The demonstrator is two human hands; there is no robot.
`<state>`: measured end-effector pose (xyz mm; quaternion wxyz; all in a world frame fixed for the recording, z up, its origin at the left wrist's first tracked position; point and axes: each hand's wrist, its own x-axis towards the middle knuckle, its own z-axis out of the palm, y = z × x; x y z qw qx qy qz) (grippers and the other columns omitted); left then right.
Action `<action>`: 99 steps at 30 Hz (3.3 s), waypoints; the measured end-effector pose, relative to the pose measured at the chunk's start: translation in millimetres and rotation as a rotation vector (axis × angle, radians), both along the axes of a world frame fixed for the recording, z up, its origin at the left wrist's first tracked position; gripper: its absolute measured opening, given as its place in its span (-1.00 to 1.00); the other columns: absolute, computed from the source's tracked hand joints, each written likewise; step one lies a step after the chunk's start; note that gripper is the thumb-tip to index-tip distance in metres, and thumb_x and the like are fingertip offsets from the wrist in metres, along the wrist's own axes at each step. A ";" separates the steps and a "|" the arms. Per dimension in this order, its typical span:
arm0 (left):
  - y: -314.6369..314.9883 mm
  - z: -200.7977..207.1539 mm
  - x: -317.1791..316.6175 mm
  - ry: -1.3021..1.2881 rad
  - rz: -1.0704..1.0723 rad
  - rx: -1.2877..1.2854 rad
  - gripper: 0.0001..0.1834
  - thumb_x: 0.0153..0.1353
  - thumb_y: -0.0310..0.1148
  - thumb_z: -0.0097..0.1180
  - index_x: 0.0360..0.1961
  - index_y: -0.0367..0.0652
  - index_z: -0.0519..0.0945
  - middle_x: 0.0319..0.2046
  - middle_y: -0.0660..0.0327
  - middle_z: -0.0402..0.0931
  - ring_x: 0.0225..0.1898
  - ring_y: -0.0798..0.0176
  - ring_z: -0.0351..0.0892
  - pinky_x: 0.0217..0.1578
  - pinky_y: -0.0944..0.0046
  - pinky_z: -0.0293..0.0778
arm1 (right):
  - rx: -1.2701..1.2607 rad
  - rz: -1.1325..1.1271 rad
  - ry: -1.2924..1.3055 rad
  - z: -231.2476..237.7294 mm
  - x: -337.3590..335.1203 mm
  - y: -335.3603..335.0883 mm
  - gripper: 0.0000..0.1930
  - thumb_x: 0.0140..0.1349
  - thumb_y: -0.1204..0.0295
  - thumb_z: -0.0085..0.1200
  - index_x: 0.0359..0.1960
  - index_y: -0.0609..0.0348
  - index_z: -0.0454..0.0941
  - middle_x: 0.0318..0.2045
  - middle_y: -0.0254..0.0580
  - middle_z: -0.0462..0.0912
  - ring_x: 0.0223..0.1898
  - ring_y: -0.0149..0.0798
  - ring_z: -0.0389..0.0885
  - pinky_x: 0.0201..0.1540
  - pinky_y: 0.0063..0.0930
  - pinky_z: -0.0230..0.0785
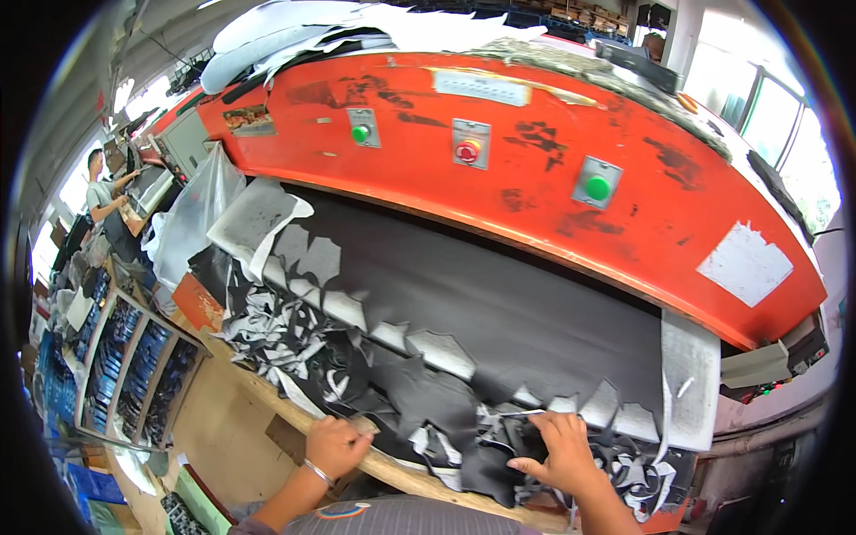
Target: Cutting out shoe components from a sheet of material using a metal die and a hydraulic press machine.
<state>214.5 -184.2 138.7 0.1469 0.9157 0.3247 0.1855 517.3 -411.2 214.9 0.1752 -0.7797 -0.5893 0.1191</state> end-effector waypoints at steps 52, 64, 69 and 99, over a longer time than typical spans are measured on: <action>409.1 -42.5 92.3 -0.362 -0.454 -0.133 -0.66 0.10 -0.46 0.09 -0.05 -0.19 0.57 -0.07 0.15 0.58 0.01 0.08 0.49 0.02 0.11 0.35 | -0.128 -0.511 -0.054 -22.2 -108.1 453.4 -0.48 0.16 0.26 0.14 0.15 0.12 0.34 -0.15 -0.01 0.48 -0.12 0.08 0.55 -0.21 -0.08 0.45; 420.0 -55.5 81.3 -0.416 -0.415 -0.255 -0.34 0.10 -0.60 -0.07 0.30 -0.27 0.19 -0.11 0.15 0.62 0.00 0.08 0.49 0.06 0.11 0.33 | -0.015 -0.059 -0.377 -66.2 -89.9 486.5 -0.51 0.05 0.51 0.02 0.09 -0.05 0.50 -0.10 -0.21 0.53 0.02 -0.13 0.48 0.00 -0.27 0.36; 421.5 -60.5 82.8 -0.435 -0.427 -0.295 -0.35 0.08 -0.61 -0.06 0.28 -0.26 0.25 -0.10 0.15 0.62 0.00 0.11 0.50 0.05 0.12 0.34 | 0.256 -0.219 -0.367 -67.9 -66.6 460.1 -0.53 0.07 0.53 0.09 0.09 -0.05 0.51 0.08 -0.01 0.45 0.12 0.06 0.36 0.16 -0.15 0.25; 418.3 -32.7 104.5 -0.344 -0.328 -0.244 -0.41 0.09 -0.64 -0.15 0.23 -0.25 0.34 -0.06 -0.02 0.58 0.00 0.04 0.56 0.06 0.18 0.38 | -0.201 -1.251 -0.219 -79.9 6.1 235.5 -0.32 0.26 -0.11 -0.09 0.26 0.09 0.29 0.08 0.02 0.53 0.19 0.08 0.37 0.24 0.05 0.06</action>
